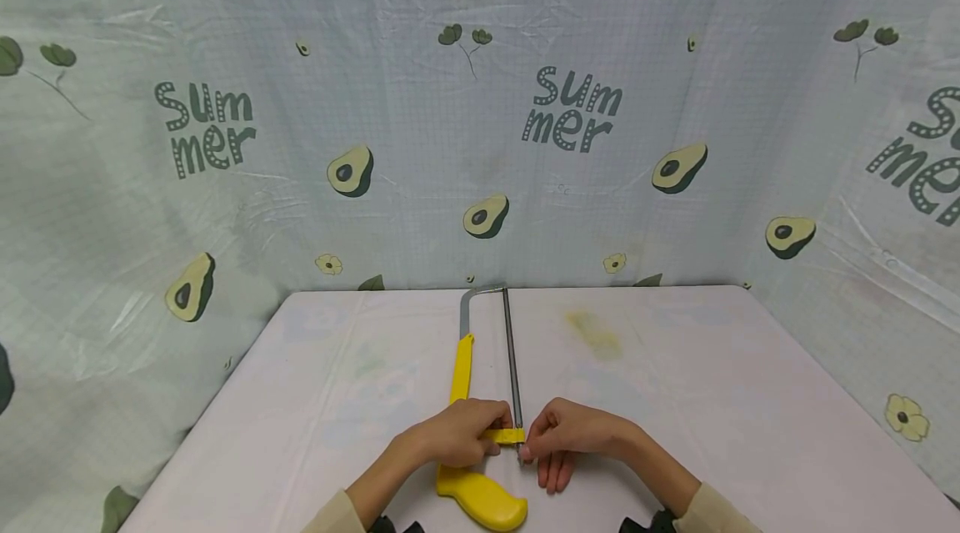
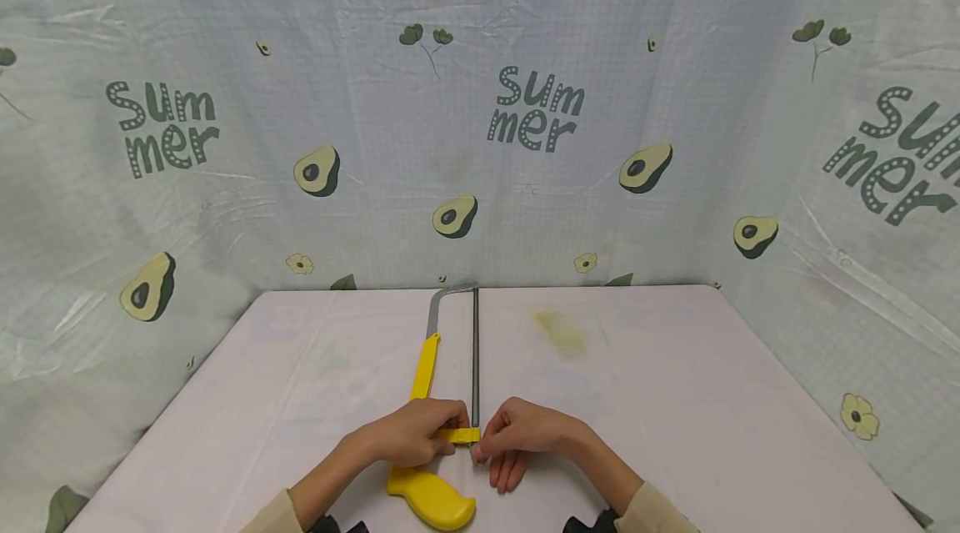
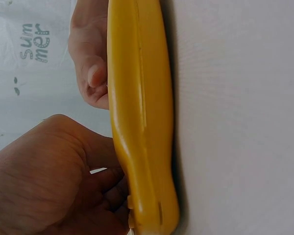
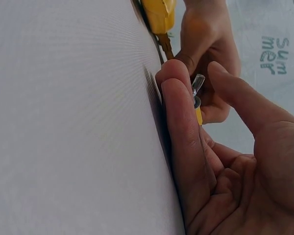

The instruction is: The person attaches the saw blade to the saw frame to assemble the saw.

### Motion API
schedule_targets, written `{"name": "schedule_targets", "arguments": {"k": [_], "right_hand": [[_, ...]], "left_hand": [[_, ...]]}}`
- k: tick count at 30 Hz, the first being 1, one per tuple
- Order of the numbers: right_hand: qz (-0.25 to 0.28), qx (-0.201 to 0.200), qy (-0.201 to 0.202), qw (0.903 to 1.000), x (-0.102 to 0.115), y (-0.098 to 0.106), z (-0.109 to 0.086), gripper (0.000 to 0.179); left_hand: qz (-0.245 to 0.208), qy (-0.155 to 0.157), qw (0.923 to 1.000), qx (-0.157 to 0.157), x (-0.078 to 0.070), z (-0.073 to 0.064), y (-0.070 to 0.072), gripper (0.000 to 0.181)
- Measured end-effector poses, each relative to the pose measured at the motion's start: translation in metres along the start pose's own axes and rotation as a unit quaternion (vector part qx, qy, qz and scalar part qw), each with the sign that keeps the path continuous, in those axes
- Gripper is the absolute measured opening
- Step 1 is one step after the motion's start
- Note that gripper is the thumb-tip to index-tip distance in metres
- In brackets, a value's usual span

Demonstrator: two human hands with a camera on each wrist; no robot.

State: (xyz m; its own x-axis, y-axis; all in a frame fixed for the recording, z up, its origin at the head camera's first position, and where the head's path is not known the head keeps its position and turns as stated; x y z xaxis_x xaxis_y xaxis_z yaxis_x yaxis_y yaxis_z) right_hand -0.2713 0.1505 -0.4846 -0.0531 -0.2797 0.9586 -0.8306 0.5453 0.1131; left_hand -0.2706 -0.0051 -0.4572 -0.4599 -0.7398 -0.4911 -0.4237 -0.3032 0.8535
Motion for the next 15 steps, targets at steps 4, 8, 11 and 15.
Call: {"name": "schedule_targets", "arguments": {"k": [4,8,11,15], "right_hand": [[-0.004,-0.008,0.000,1.0000,-0.0004,0.0010,0.0008,0.034],[-0.012,-0.021,-0.005,0.9997,-0.0013,0.0021,0.0022,0.036],[-0.018,-0.029,-0.006,0.9994,-0.0009,0.0021,0.0027,0.037],[-0.020,-0.034,-0.006,0.9992,0.0006,0.0020,0.0028,0.037]], "left_hand": [[-0.001,-0.001,1.0000,0.000,0.0006,0.0008,-0.0003,0.019],[-0.003,0.000,1.0000,0.001,0.0013,0.0016,-0.0008,0.019],[-0.002,0.001,1.0000,0.000,0.0019,0.0022,-0.0008,0.020],[-0.002,-0.002,1.0000,-0.002,0.0025,0.0032,-0.0005,0.020]]}}
Point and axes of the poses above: each hand's wrist, its own z-axis towards the middle knuckle, its own y-axis out of the back of the hand, x = y × z, the point moved 6 cm from there along z, towards the middle knuckle, and after that the axes turned 6 degrees about y, right-handed, at the moved point
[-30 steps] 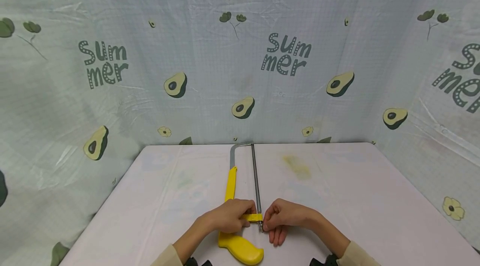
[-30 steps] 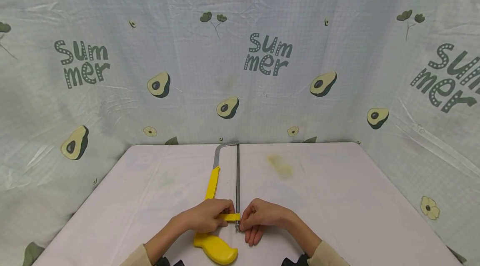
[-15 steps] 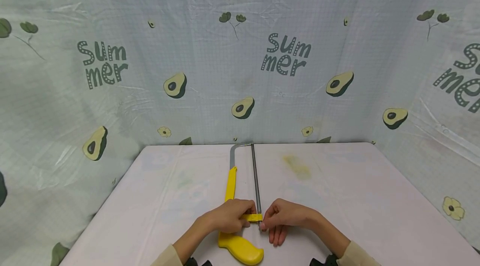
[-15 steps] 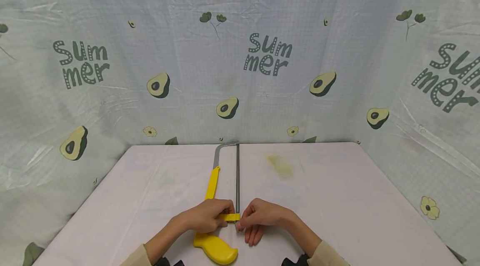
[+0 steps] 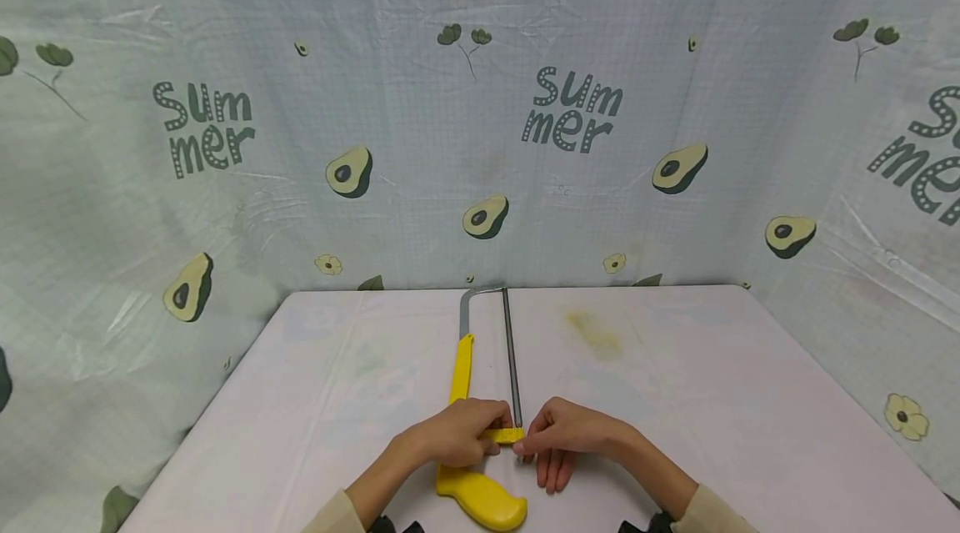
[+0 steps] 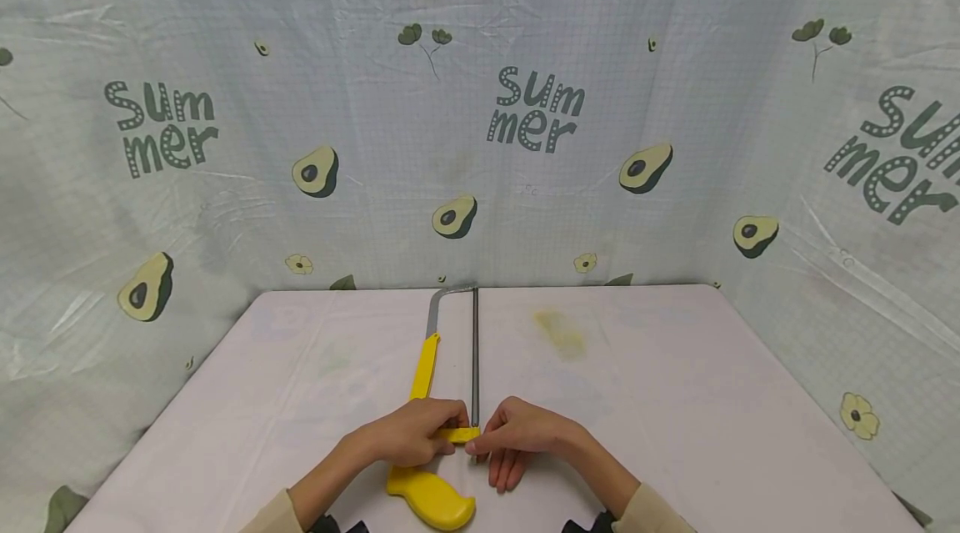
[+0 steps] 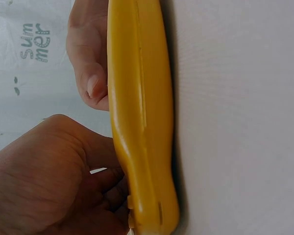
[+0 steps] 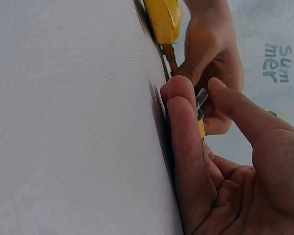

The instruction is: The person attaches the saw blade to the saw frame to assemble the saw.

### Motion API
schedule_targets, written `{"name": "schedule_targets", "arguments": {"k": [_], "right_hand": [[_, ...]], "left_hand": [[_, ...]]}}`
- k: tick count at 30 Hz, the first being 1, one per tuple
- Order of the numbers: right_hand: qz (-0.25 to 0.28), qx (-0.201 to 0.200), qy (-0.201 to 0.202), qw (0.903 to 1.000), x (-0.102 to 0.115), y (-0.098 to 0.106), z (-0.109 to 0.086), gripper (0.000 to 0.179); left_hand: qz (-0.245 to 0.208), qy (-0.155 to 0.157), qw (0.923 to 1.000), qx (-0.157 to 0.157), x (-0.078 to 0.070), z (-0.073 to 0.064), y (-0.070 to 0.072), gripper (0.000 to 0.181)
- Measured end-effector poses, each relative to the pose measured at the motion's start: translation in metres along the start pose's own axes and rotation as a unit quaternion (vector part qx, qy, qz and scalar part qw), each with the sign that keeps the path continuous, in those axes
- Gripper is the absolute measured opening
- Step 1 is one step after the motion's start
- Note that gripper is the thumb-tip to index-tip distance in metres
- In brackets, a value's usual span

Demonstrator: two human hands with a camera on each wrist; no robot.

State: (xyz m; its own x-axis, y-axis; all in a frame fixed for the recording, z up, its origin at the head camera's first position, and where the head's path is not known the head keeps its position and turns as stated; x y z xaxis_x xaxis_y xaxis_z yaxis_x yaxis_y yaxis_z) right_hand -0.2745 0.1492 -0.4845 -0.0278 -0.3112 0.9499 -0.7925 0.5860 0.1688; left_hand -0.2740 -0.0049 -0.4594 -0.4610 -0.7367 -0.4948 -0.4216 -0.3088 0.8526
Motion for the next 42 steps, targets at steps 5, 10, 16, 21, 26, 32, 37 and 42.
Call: {"name": "schedule_targets", "arguments": {"k": [5,10,16,21,26,32,37,42], "right_hand": [[0.004,-0.001,0.001,1.0000,0.0020,-0.0009,-0.0007,0.036],[0.005,0.002,0.003,1.0000,0.0018,-0.0009,-0.0004,0.034],[0.006,0.005,0.006,1.0000,0.0002,-0.0004,0.0000,0.033],[0.012,0.012,0.008,0.9998,-0.0001,-0.0008,-0.0007,0.033],[0.017,0.020,0.009,0.9996,0.0001,-0.0023,-0.0015,0.032],[0.021,0.027,0.009,0.9994,-0.0006,-0.0037,-0.0022,0.029],[0.028,0.029,0.011,0.9991,-0.0001,-0.0040,-0.0026,0.027],[0.027,0.026,0.012,0.9992,0.0012,-0.0034,-0.0030,0.026]], "left_hand": [[-0.001,0.000,1.0000,0.000,-0.0002,-0.0004,0.0006,0.020],[-0.005,0.005,1.0000,0.003,-0.0002,-0.0008,0.0004,0.020],[-0.005,0.004,1.0000,0.005,-0.0012,-0.0011,0.0012,0.020],[-0.005,0.008,0.9999,0.009,-0.0021,-0.0022,0.0016,0.020],[-0.003,0.005,0.9999,0.008,-0.0019,-0.0033,0.0013,0.019],[-0.001,-0.002,1.0000,0.005,-0.0003,-0.0037,-0.0006,0.019],[-0.008,0.000,1.0000,0.004,0.0008,-0.0031,-0.0017,0.019],[-0.010,-0.001,0.9999,0.005,0.0004,-0.0028,-0.0014,0.019]]}}
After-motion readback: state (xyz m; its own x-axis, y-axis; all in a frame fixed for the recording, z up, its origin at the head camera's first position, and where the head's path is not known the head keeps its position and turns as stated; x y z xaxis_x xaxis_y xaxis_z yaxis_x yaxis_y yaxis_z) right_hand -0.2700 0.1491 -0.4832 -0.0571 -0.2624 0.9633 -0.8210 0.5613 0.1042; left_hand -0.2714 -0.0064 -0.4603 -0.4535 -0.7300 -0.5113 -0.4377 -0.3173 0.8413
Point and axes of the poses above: each hand's wrist, its own z-axis towards the middle knuckle, its own y-axis out of the back of the hand, x = y × z, the point moved 6 cm from there along z, towards the middle knuckle, and after that the axes turned 6 degrees about y, right-handed, at the moved point
